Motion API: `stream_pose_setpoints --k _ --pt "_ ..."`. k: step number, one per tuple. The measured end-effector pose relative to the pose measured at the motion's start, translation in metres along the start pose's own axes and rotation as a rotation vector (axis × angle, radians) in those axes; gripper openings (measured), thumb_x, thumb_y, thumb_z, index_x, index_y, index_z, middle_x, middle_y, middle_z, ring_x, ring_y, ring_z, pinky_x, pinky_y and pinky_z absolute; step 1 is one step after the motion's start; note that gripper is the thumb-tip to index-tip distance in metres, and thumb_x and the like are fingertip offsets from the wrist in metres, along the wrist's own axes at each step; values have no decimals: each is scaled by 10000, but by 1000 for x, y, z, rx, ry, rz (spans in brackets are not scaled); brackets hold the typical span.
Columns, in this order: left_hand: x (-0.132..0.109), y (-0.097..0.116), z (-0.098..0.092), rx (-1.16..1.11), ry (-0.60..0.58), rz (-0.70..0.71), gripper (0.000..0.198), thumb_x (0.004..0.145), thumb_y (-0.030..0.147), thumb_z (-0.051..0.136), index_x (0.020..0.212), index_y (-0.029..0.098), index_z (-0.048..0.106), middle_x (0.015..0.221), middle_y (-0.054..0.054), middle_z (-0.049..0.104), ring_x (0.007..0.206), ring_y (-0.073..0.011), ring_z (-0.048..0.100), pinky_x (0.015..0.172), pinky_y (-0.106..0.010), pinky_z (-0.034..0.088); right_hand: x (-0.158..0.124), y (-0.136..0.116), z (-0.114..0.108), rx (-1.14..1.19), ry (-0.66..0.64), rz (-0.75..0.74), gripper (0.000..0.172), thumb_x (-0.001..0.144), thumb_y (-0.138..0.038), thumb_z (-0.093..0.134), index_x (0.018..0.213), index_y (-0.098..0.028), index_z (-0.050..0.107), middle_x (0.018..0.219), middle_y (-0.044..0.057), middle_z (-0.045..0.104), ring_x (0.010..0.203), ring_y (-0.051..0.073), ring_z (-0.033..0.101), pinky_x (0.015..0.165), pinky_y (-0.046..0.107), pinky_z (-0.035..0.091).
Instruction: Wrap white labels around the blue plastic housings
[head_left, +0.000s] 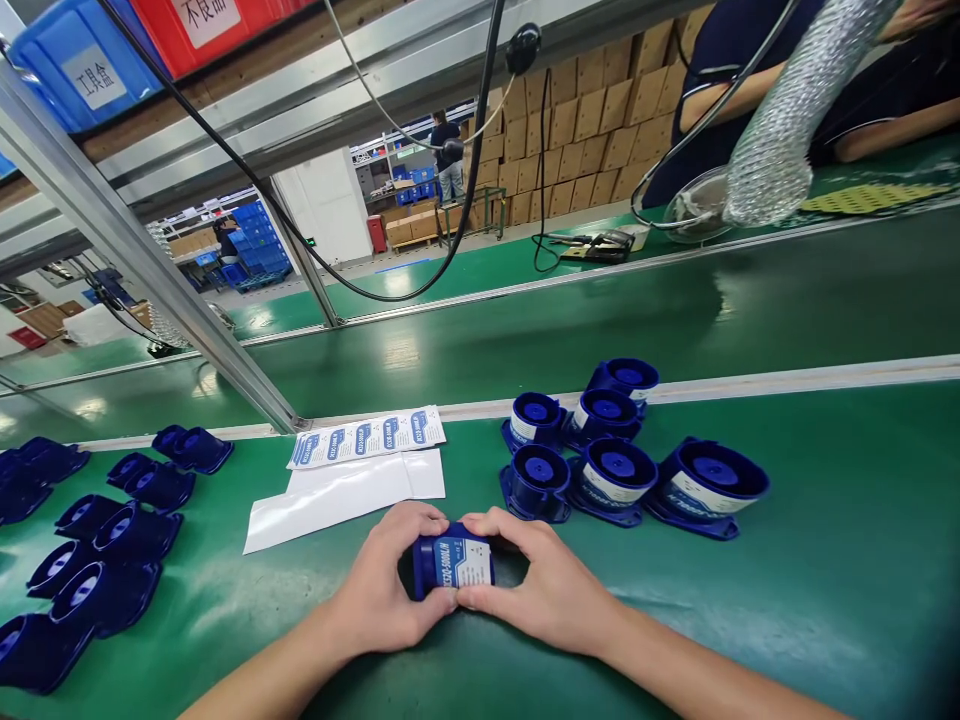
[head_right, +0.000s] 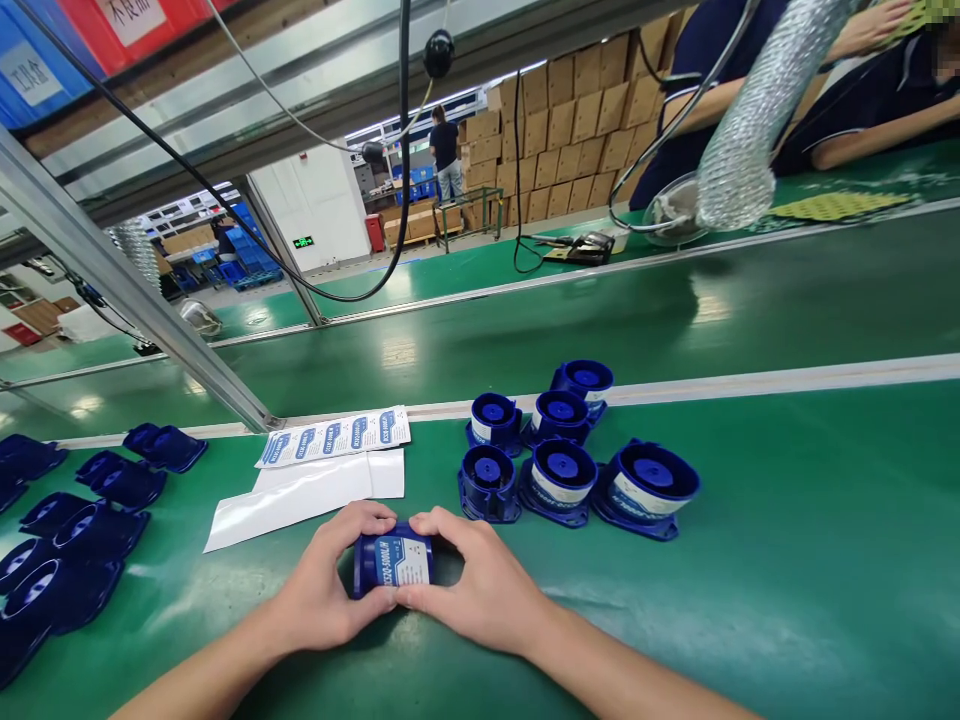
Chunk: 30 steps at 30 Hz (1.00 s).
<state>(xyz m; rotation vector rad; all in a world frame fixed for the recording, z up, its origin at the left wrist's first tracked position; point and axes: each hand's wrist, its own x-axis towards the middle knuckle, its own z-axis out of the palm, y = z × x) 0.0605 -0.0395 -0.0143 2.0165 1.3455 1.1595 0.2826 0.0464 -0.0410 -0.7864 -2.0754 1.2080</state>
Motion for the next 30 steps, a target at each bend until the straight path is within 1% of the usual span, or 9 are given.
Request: stream_pose_setpoints --k 6,13,17,19,21,22,25,28,30 --pt "2 -2 0 -35 27 113 655 760 130 861 1343 304 615 1251 -116 714 1134 -299 704 982 -476 574 0 -1 0 20 2 -18 485 723 -389 956 1134 -256 735 1226 72 801 1143 353 753 963 409 602" --pt "5 1 0 -46 58 103 594 759 184 914 1287 300 668 1219 -118 754 1105 -299 732 941 -454 595 0 -8 1 144 -4 -4 376 744 -330 930 1062 -253 744 1128 48 813 1068 326 771 881 370 617" --pt "5 6 0 -52 68 104 539 779 183 910 1261 293 695 1215 -118 765 1100 -291 732 948 -459 593 -3 -7 3 214 0 21 346 760 -374 910 1040 -241 755 1156 80 814 1133 350 763 939 407 625" --pt "5 8 1 -44 81 104 436 793 179 892 1185 270 724 1190 -120 779 1058 -282 735 915 -444 593 -5 -7 4 240 4 42 331 758 -415 913 1000 -242 769 1171 102 824 1161 370 762 974 448 622" --pt "6 11 3 -30 99 103 209 841 168 841 1010 238 741 1055 -101 805 940 -247 735 859 -411 583 -6 -7 5 250 13 60 226 825 -458 851 867 -250 773 1125 114 846 1162 380 769 997 493 613" --pt "7 12 3 -24 101 98 113 868 161 808 919 224 730 967 -87 807 877 -227 725 832 -395 574 -6 -7 6 247 20 58 228 864 -466 807 790 -254 762 1089 114 857 1155 381 774 1008 512 605" --pt "8 14 5 -29 89 66 128 912 156 747 803 205 700 823 -63 790 791 -198 694 797 -367 552 -5 -8 7 261 35 51 307 893 -458 758 664 -257 721 1015 109 866 1124 370 785 996 512 610" --pt "7 13 6 -52 98 3 34 922 219 768 910 209 737 870 -67 793 829 -208 691 801 -361 551 -4 -8 6 344 -9 116 257 872 -475 782 774 -239 756 994 100 847 1006 324 800 902 447 655" --pt "7 12 8 -45 113 -60 63 948 270 751 963 209 747 897 -70 782 860 -217 691 807 -358 549 -4 -9 7 354 -41 144 263 853 -468 803 954 -228 768 1021 84 818 985 301 783 904 434 656"
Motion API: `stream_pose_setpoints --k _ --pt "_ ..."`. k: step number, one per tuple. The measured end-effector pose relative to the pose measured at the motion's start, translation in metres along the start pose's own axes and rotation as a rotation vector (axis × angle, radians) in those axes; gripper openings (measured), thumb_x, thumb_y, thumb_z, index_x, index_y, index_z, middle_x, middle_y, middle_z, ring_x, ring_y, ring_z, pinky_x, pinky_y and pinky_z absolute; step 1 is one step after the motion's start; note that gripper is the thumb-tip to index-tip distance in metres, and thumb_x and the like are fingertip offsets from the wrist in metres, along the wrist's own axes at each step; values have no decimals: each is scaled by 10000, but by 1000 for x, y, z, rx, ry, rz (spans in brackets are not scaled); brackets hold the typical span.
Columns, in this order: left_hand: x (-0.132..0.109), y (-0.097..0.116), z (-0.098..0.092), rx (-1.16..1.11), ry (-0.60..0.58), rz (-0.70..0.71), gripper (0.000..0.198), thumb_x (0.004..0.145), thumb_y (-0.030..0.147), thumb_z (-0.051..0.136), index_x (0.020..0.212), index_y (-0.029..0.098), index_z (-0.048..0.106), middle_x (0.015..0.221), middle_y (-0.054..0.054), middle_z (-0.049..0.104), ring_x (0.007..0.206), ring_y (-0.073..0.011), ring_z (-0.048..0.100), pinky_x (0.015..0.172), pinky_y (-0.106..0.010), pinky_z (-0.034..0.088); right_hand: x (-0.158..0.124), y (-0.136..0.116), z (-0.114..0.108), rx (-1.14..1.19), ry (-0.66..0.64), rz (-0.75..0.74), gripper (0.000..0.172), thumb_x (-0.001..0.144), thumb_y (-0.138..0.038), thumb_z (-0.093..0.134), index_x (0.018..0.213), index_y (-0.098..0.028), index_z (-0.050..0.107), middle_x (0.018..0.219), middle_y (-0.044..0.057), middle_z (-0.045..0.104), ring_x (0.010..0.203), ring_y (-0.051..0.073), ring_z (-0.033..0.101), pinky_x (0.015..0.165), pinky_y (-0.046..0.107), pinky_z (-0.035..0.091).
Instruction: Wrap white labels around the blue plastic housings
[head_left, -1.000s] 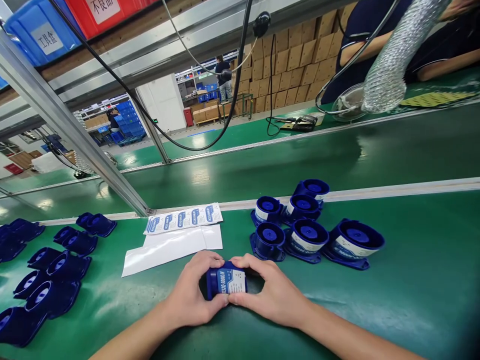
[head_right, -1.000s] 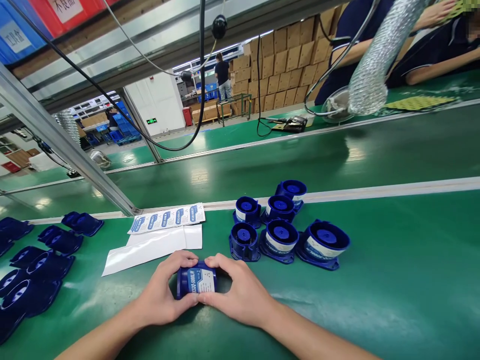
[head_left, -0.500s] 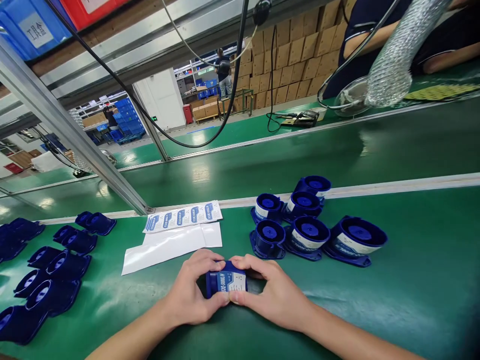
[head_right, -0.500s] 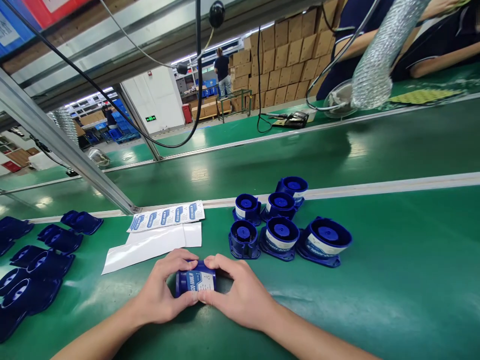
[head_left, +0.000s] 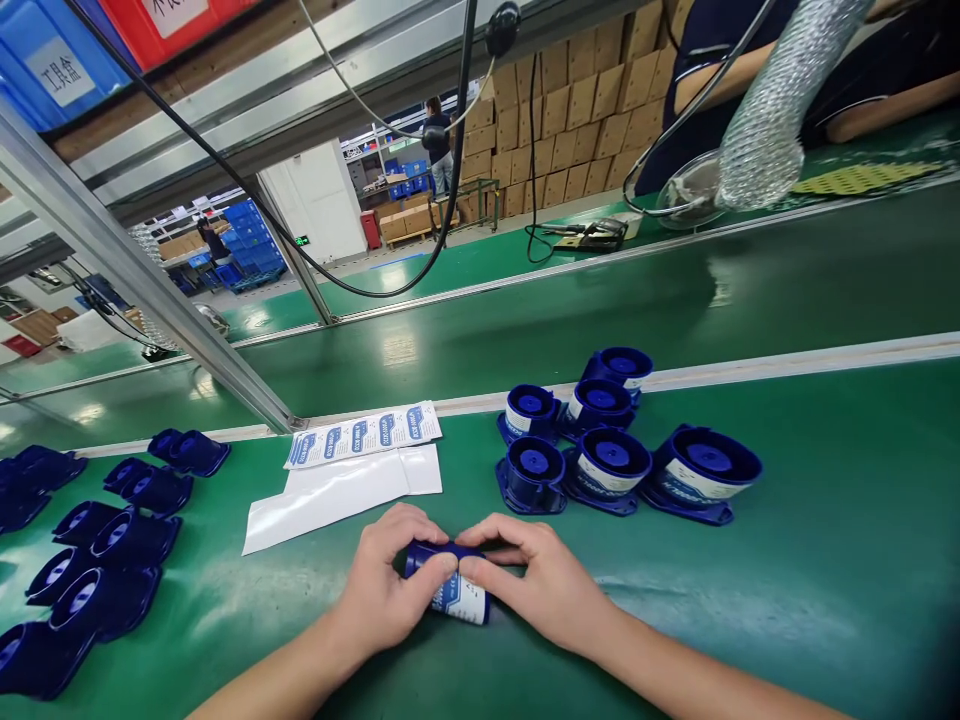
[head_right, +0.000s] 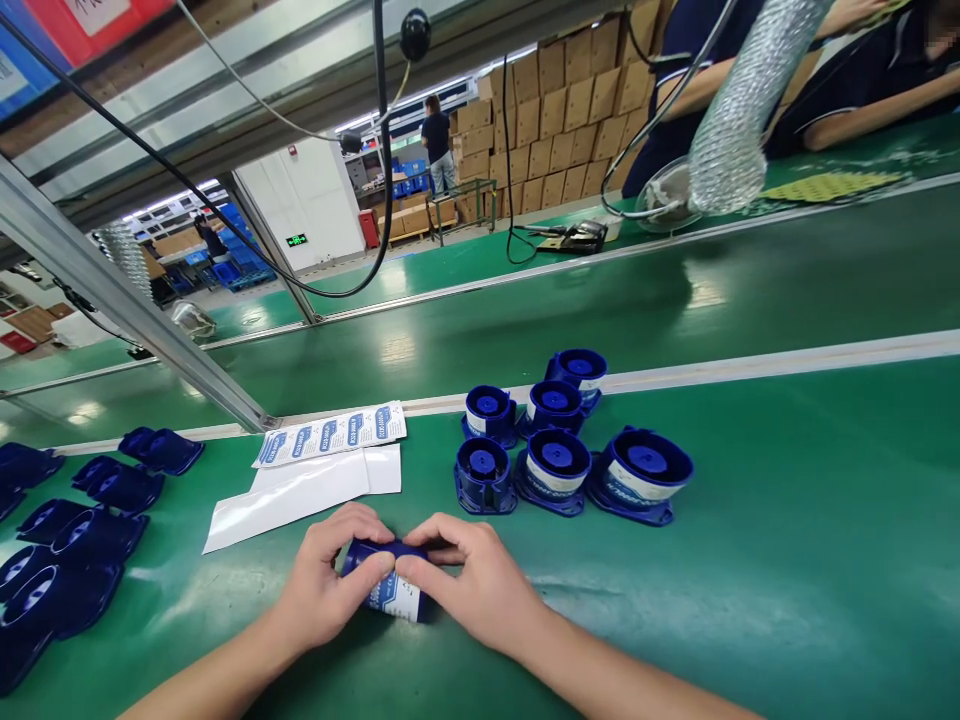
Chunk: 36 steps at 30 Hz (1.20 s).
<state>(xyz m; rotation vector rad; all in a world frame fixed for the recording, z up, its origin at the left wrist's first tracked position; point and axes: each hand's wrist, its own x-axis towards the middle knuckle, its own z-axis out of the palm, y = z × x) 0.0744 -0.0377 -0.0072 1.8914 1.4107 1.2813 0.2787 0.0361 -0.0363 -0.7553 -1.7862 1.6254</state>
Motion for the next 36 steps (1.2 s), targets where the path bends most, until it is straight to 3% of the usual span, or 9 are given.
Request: stream_pose_setpoints --k 3,5,9,15,23,30,36 --pt "-1 -2 3 30 37 -79 186 1017 357 657 970 200 745 938 -84 762 901 -234 690 825 -367 538 -1 0 5 -141 -8 -43 735 623 -408 993 1264 -231 680 1255 108 748 1180 362 703 1040 497 587" --pt "-1 -2 5 25 54 -105 280 1053 417 584 979 194 737 955 -90 751 908 -240 687 831 -373 533 -1 0 10 -261 -1 -95 850 570 -301 1018 1327 -238 636 1321 121 710 1225 383 665 1061 513 544" --pt "-4 -2 9 -37 39 -108 368 1087 464 510 974 187 724 954 -90 738 902 -234 685 819 -364 527 0 -1 15 -318 18 -109 521 646 -210 934 1108 -248 697 1041 40 707 968 299 690 845 405 539" --pt "-8 -3 12 -33 23 -67 371 1097 440 486 961 182 715 920 -99 732 867 -228 666 781 -362 510 0 -5 13 -192 25 -42 471 545 -210 958 932 -230 691 928 -11 651 852 250 638 754 354 476" --pt "-10 -4 13 -22 13 -34 317 1094 392 486 952 187 683 910 -90 711 866 -224 647 776 -367 499 5 -11 8 156 -74 154 481 499 -248 979 837 -207 639 903 -40 586 837 225 657 728 330 541" --pt "-12 -2 13 26 -8 -2 278 1082 376 495 975 194 676 909 -92 700 851 -231 632 758 -374 492 9 -11 4 235 -97 214 470 502 -286 992 749 -214 600 839 -39 651 766 208 677 658 303 528" --pt "-11 -1 12 43 -17 8 286 1078 386 502 997 188 692 904 -96 703 839 -231 630 745 -368 487 15 -7 1 216 -93 176 429 502 -410 1008 693 -198 688 795 -24 668 725 185 636 653 307 498"
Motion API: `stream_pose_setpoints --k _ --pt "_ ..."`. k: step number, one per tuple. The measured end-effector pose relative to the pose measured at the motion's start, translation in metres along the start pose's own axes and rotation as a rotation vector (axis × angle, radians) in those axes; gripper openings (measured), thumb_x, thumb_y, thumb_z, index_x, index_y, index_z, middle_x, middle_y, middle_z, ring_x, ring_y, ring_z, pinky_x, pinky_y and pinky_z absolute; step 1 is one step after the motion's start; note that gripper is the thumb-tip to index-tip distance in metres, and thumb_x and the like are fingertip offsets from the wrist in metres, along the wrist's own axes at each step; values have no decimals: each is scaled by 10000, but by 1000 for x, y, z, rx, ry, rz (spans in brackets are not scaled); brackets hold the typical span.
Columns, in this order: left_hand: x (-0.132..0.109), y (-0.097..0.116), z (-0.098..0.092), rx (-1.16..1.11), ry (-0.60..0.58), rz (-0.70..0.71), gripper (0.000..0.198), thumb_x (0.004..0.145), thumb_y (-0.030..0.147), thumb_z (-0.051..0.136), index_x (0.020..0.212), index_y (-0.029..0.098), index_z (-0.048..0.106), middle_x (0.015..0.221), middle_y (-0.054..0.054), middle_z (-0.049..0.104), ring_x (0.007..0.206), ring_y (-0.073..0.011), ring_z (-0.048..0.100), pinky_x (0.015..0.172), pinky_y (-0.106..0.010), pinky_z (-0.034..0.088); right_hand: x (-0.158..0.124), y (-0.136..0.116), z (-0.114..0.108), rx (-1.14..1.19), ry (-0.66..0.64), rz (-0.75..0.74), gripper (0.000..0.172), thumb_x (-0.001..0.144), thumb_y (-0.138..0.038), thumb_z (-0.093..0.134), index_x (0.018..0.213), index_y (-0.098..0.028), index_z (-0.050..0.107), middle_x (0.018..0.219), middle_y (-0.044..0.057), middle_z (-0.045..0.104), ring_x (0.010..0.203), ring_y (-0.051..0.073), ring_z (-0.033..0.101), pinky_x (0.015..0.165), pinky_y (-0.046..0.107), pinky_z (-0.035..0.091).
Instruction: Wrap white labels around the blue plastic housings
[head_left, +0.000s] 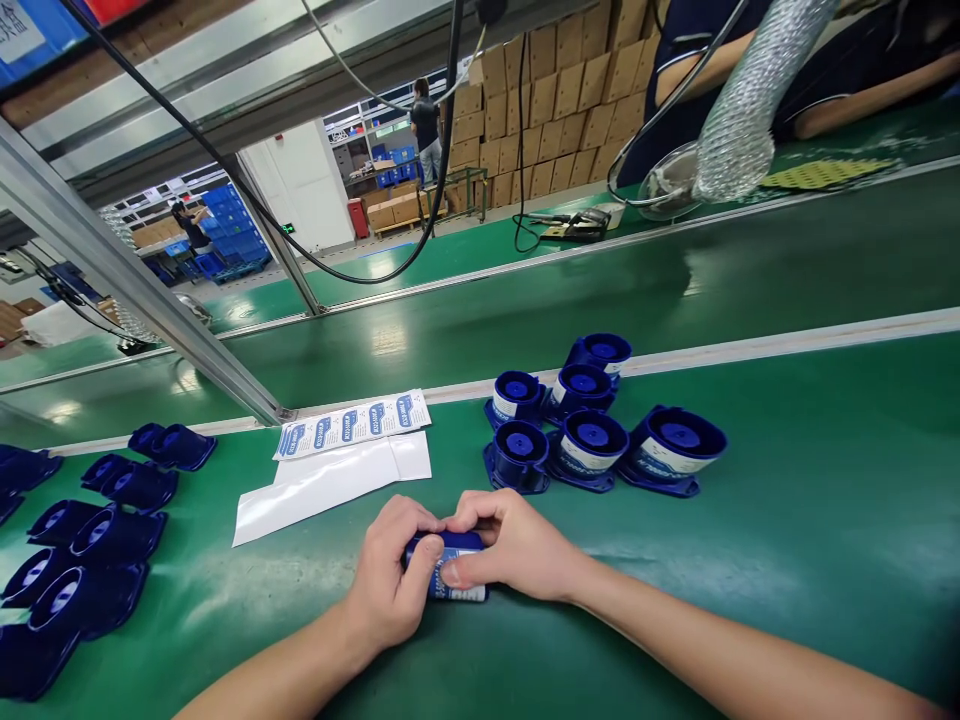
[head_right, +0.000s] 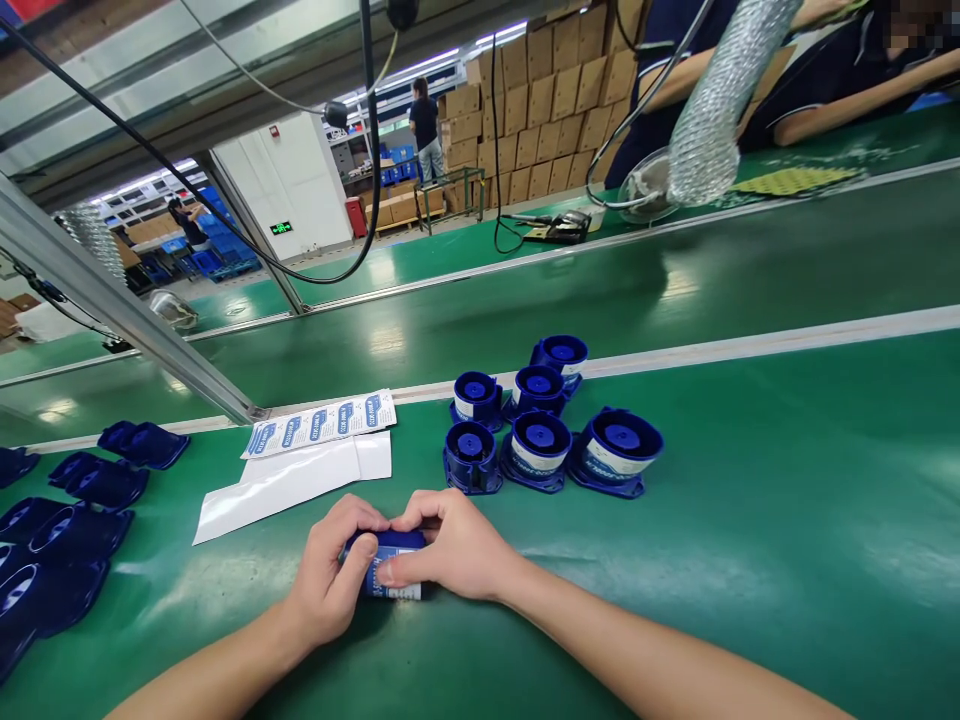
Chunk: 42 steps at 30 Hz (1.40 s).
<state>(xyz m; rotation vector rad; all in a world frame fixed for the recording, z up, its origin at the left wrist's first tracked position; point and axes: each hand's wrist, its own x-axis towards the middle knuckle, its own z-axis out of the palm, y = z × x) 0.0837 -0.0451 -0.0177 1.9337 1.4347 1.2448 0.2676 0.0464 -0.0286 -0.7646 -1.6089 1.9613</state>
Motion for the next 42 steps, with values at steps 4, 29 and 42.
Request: stream_pose_setpoints --k 4,29,42 --pt "0 0 -2 -7 -29 21 291 1076 399 513 1040 186 708 919 -94 708 852 -229 642 760 -360 494 4 4 -1 -59 32 -39 454 616 -562 963 635 -191 702 739 -11 662 687 184 620 657 322 488" --pt "-8 -14 3 -39 -86 41 542 1102 591 362 1507 252 485 1174 -110 647 1033 -275 636 924 -437 526 -9 -3 15 -227 120 -239 308 700 -388 909 696 -220 652 818 -2 629 792 228 617 731 346 442" --pt "-5 -10 -4 -100 -188 -36 525 1098 536 424 1559 286 392 1179 -85 617 1058 -258 598 974 -433 469 -16 -2 -9 -81 -39 -92 306 760 -448 894 880 -189 784 1029 63 706 982 275 701 930 430 549"
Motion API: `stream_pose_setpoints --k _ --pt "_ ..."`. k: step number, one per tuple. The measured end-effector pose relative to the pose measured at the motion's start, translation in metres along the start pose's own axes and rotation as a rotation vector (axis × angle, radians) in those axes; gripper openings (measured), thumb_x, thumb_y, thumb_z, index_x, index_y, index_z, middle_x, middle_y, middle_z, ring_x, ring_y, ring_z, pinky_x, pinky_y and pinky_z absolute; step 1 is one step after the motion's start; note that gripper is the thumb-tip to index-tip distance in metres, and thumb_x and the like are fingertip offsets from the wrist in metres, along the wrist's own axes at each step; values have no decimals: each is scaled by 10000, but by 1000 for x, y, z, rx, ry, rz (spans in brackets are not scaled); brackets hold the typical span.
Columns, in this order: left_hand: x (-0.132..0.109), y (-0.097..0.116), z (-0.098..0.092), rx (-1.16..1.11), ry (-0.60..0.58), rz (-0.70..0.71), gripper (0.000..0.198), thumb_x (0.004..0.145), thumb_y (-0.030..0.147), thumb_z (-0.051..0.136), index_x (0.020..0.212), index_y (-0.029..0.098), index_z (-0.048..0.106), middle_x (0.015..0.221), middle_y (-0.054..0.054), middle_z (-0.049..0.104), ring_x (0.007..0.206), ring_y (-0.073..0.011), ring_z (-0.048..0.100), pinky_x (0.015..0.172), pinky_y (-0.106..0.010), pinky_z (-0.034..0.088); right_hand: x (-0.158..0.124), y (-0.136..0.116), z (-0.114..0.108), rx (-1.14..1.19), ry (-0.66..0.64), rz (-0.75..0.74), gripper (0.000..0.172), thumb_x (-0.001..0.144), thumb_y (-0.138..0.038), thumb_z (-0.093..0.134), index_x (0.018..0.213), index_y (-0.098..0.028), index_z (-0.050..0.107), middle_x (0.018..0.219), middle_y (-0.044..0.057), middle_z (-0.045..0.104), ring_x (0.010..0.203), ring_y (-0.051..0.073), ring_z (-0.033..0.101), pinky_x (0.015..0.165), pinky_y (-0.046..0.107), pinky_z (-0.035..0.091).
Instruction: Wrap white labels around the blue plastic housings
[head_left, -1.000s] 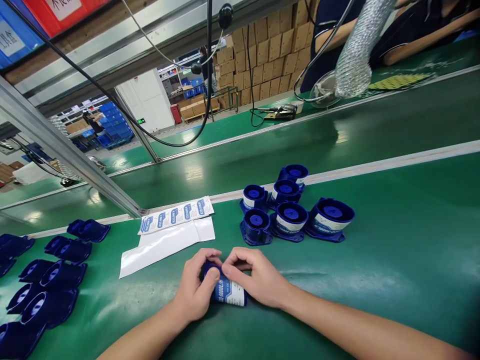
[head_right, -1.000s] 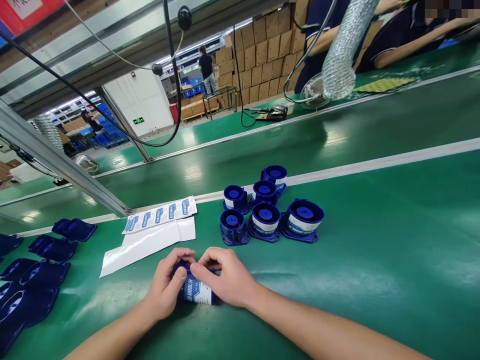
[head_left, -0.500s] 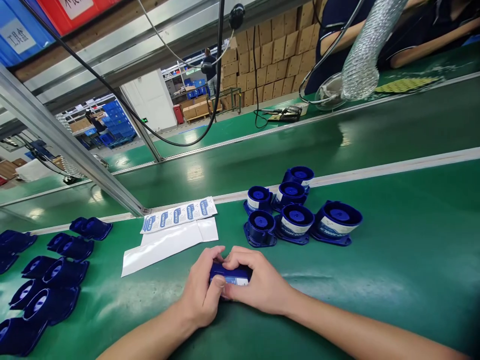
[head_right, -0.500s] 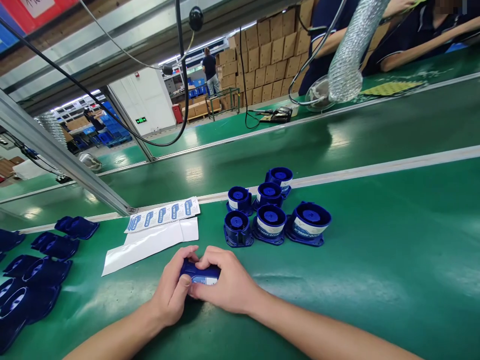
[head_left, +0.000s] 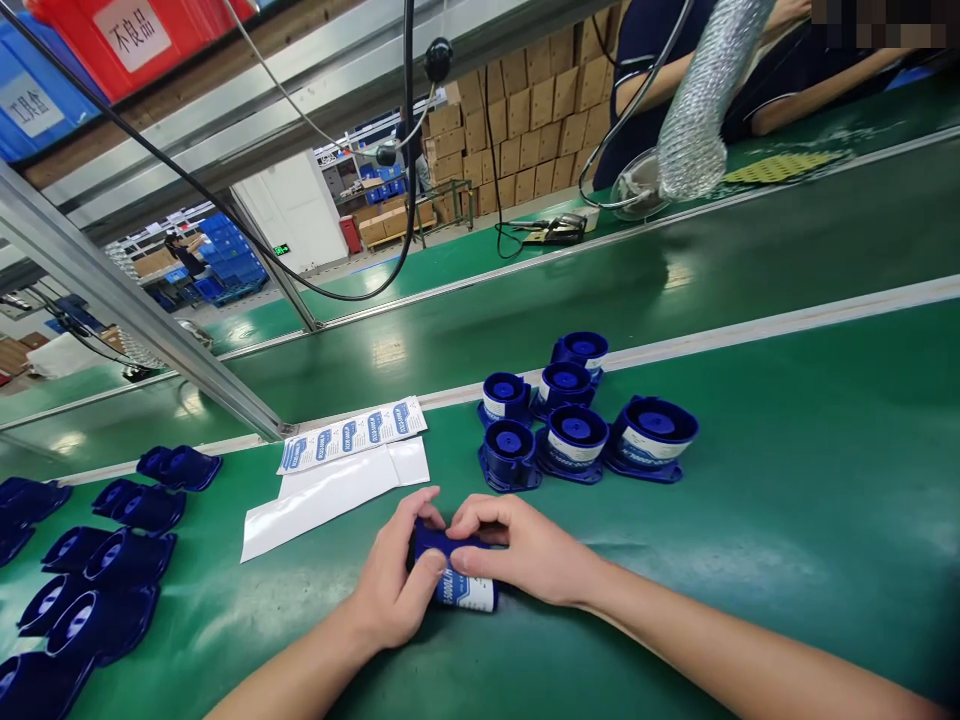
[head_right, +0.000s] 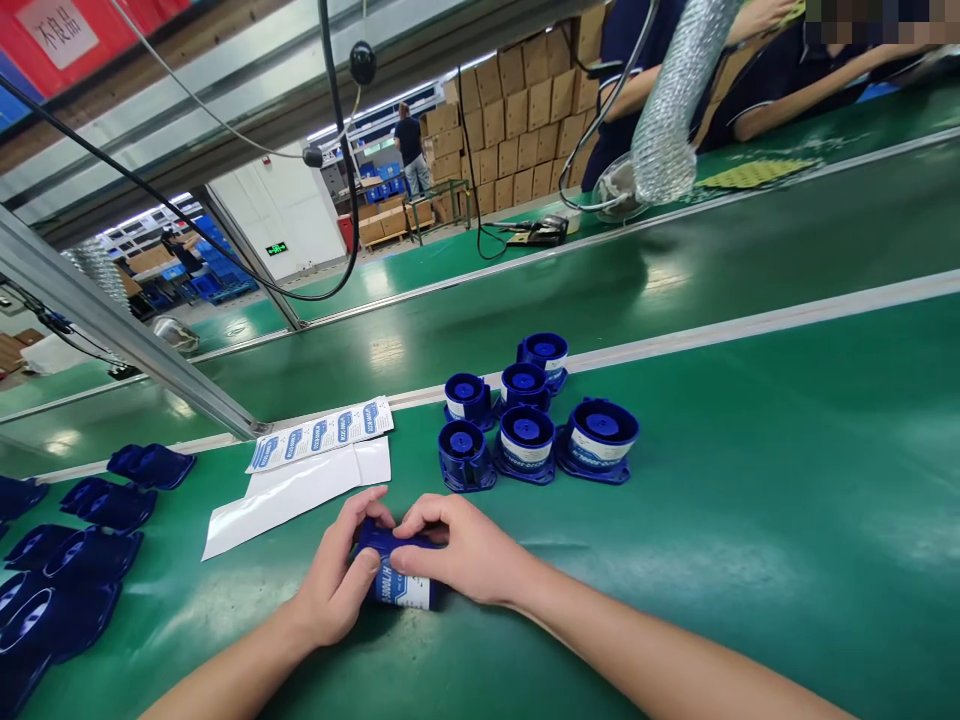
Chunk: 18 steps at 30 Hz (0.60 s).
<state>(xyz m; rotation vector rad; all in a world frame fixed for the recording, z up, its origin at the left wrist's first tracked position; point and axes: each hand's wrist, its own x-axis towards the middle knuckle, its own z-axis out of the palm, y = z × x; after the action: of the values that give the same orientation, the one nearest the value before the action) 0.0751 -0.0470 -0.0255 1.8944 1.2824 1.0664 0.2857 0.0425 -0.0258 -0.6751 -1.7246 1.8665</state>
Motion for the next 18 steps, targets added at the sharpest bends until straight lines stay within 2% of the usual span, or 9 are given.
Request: stream_pose_setpoints --k 3,5,8,10,11,14,16,18 --pt "1 -4 -4 -13 -8 7 538 1093 550 436 1566 296 395 1175 -83 616 1050 -254 587 962 -424 455 -6 0 -15 41 -49 34 412 730 -464 944 979 -183 775 1194 89 675 1131 299 693 1048 460 547" --pt "3 -6 -9 -30 -7 33 547 1089 571 438 1561 296 413 1165 -83 621 1039 -252 583 955 -419 451 -8 1 -24 79 -103 69 567 684 -487 992 1109 -179 777 1275 115 685 1223 320 674 1103 471 527" --pt "5 -6 -14 -99 -11 86 599 1065 633 459 1557 292 434 1180 -92 622 1042 -257 583 959 -417 459 -6 1 -25 162 -180 137 790 733 -676 922 1314 -176 730 1302 149 727 1220 325 694 1038 463 573" --pt "5 -3 -13 -151 -31 123 665 1027 677 518 1567 298 434 1220 -100 616 1072 -268 591 986 -425 471 -4 2 -18 212 -222 171 794 819 -797 780 1303 -169 745 1199 134 769 1076 284 744 907 403 617" --pt "4 -2 -11 -170 -35 125 689 1012 687 546 1571 300 436 1242 -105 611 1084 -272 596 1003 -429 475 -3 2 -13 232 -248 181 771 836 -804 758 1266 -165 767 1108 112 787 976 251 757 833 355 619" --pt "0 0 -6 -275 26 45 737 978 739 569 1550 283 477 1332 -131 588 1149 -294 606 1046 -444 488 -2 3 -2 357 -277 220 612 799 -619 910 1185 -155 806 928 59 798 783 172 734 670 231 563" --pt "0 -2 -5 -405 55 -21 852 902 818 611 1549 278 482 1455 -158 546 1283 -344 574 1091 -464 486 0 5 0 558 -230 271 556 800 -523 933 1199 -161 798 965 74 818 788 186 760 663 238 576" --pt "1 -4 -7 -493 32 -71 947 832 795 734 1586 303 443 1603 -162 462 1450 -387 476 1176 -489 443 2 7 -1 737 -189 315 549 831 -578 881 1166 -151 801 1009 103 830 831 223 793 724 293 620"
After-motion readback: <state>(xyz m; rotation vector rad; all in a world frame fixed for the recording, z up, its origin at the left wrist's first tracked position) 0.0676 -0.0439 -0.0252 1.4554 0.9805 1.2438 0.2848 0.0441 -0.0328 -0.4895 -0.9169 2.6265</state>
